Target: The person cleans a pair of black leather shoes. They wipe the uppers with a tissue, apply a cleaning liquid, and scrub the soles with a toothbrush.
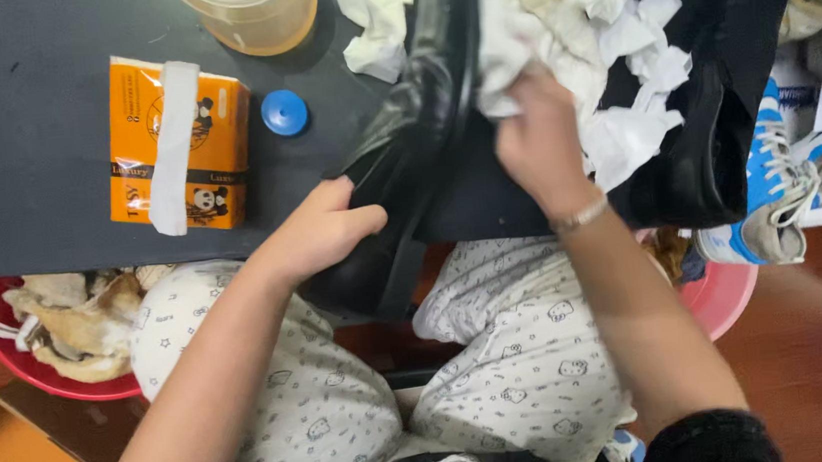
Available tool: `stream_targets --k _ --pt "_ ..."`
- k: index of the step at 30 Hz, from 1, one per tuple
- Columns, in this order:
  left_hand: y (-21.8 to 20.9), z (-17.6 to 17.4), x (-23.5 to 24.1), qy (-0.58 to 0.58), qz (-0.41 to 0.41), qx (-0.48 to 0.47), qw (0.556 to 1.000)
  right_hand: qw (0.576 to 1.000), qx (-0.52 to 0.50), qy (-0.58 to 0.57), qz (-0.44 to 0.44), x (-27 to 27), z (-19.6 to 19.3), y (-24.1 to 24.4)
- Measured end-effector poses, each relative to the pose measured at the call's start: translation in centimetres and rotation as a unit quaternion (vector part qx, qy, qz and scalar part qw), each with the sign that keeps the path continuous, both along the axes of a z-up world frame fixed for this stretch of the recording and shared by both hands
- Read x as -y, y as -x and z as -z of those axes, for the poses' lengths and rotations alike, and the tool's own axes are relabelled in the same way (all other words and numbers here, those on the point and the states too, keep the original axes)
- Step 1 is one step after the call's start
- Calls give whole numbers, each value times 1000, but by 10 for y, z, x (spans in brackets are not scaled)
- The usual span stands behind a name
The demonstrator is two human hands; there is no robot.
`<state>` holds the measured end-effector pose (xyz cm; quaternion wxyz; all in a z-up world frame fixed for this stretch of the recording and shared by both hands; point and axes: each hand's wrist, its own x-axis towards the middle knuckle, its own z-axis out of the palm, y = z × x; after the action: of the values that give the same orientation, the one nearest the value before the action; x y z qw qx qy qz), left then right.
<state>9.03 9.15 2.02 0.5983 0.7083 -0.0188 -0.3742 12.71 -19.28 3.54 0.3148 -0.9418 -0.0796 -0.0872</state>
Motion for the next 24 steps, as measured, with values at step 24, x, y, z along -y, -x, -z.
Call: stream_targets --k 24 --pt "-14 -4 24 196 -149 -116 962 994 38 -92 -51 -30 -81 63"
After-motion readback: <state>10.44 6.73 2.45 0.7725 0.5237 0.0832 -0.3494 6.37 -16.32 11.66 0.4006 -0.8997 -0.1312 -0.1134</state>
